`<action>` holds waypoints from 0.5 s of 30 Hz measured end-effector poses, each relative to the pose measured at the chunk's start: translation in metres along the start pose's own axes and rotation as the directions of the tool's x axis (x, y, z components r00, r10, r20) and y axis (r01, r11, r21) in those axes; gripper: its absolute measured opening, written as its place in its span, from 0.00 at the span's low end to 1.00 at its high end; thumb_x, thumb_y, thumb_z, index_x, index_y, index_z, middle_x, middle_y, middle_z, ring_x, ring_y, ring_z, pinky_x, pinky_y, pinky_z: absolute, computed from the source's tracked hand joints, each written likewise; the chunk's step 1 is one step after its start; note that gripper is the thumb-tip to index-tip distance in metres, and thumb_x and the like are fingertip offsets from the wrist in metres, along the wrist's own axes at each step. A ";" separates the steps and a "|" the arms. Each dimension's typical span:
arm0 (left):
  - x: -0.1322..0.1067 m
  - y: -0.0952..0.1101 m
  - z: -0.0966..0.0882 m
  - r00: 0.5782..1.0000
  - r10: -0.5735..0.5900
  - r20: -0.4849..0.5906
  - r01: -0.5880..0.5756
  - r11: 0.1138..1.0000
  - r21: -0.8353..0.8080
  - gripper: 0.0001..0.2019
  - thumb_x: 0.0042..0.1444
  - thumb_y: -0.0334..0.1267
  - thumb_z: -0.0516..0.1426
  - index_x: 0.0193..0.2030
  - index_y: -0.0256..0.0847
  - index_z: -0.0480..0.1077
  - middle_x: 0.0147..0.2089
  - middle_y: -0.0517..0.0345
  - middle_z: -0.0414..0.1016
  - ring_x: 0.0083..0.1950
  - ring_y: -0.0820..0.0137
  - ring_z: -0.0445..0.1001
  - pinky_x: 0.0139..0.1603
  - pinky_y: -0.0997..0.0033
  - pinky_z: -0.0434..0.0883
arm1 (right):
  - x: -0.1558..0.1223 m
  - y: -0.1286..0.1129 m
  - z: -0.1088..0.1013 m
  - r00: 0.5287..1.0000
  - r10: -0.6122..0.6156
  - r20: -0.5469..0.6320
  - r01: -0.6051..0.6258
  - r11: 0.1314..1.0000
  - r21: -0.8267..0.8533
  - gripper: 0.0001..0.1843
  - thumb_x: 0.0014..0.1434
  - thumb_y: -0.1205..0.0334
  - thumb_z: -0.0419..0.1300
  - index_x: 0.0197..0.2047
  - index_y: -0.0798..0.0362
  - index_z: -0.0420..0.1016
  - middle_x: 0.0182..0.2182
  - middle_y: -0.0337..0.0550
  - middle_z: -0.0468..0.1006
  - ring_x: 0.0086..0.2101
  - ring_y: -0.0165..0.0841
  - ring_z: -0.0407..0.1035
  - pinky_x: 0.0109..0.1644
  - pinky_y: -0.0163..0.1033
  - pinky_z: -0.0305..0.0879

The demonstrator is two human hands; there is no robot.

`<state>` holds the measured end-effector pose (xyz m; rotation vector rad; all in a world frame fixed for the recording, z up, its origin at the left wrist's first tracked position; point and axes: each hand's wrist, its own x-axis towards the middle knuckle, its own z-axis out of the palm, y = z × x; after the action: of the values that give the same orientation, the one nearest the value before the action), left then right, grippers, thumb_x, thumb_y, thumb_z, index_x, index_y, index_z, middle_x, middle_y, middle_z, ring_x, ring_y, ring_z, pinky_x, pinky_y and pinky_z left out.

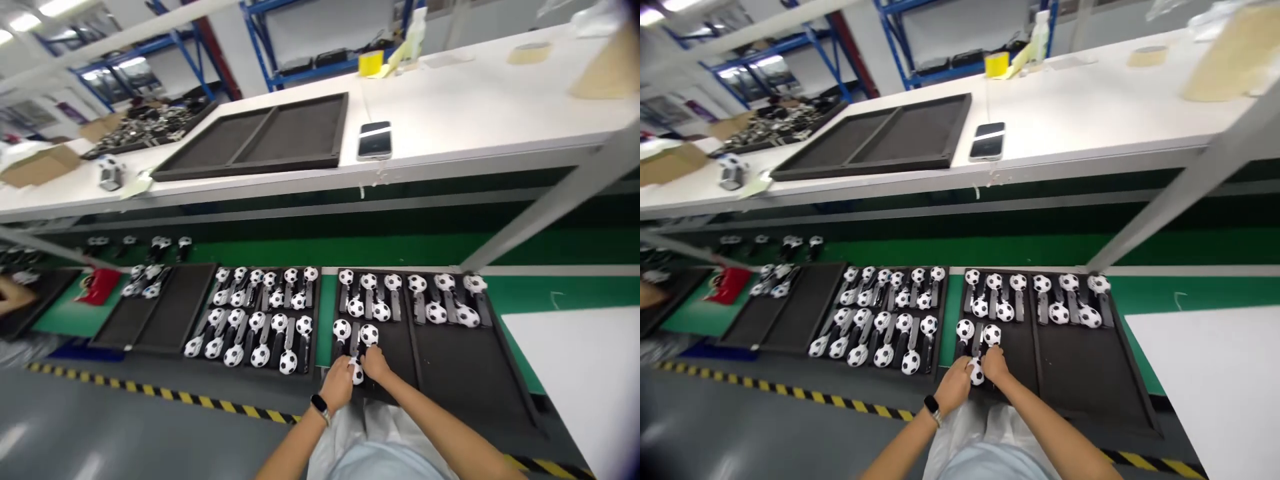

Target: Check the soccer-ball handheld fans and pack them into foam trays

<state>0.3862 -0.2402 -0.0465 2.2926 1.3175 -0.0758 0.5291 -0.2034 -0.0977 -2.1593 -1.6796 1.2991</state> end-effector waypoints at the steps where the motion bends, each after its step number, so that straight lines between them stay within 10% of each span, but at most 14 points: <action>1: -0.014 0.002 0.002 0.996 -0.084 -0.028 0.083 0.996 -0.023 0.21 0.52 0.25 0.46 0.52 0.31 0.67 0.56 0.41 0.65 0.59 0.59 0.61 0.62 0.59 0.58 | 0.000 0.002 -0.001 1.000 -0.014 0.023 0.015 0.999 -0.040 0.17 0.58 0.67 0.53 0.48 0.69 0.68 0.48 0.68 0.71 0.49 0.46 0.68 0.49 0.40 0.62; 7: -0.088 0.007 0.029 0.885 -0.466 -0.027 0.436 0.845 -0.309 0.21 0.52 0.28 0.46 0.52 0.31 0.67 0.57 0.42 0.64 0.59 0.62 0.63 0.62 0.67 0.59 | -0.006 0.015 -0.012 0.980 -0.065 0.186 0.115 0.956 -0.270 0.18 0.59 0.60 0.51 0.43 0.66 0.73 0.43 0.65 0.75 0.46 0.49 0.70 0.48 0.45 0.64; 15: -0.146 -0.052 0.021 0.856 -0.517 -0.004 0.457 0.760 -0.462 0.21 0.52 0.30 0.46 0.53 0.33 0.66 0.59 0.44 0.62 0.60 0.63 0.62 0.63 0.69 0.56 | 0.002 -0.028 -0.013 0.992 0.015 0.123 0.034 0.924 -0.381 0.23 0.59 0.56 0.51 0.47 0.67 0.72 0.47 0.66 0.73 0.48 0.51 0.68 0.48 0.47 0.63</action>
<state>0.2694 -0.3437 -0.0436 1.5464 1.7666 0.1922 0.5175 -0.1862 -0.0748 -2.3046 -2.1473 1.2058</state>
